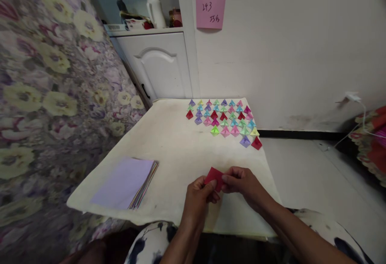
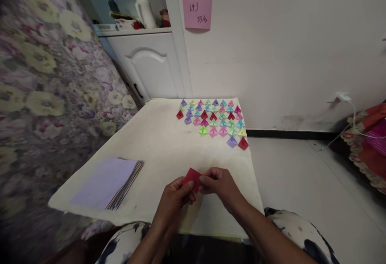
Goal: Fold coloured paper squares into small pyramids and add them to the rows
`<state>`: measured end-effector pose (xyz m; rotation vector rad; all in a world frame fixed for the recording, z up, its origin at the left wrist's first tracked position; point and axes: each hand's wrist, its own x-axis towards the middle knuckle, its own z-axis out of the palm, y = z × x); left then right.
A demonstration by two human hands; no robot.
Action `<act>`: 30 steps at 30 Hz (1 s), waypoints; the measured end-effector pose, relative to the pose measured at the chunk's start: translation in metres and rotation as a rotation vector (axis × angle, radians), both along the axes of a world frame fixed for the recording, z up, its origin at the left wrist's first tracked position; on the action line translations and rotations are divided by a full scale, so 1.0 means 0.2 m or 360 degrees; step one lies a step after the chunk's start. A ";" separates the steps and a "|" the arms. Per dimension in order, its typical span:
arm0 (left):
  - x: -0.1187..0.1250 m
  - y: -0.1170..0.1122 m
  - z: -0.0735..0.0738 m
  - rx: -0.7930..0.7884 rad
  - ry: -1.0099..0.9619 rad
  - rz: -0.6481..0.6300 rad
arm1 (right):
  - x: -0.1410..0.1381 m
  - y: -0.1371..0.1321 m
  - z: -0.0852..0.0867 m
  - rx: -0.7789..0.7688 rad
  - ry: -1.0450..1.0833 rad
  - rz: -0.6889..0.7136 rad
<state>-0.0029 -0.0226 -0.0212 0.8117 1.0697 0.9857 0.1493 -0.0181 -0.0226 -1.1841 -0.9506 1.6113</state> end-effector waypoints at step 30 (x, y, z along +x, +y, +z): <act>0.03 -0.01 -0.01 0.0095 0.0203 -0.0198 | 0.02 0.02 0.01 0.0063 -0.0126 0.0092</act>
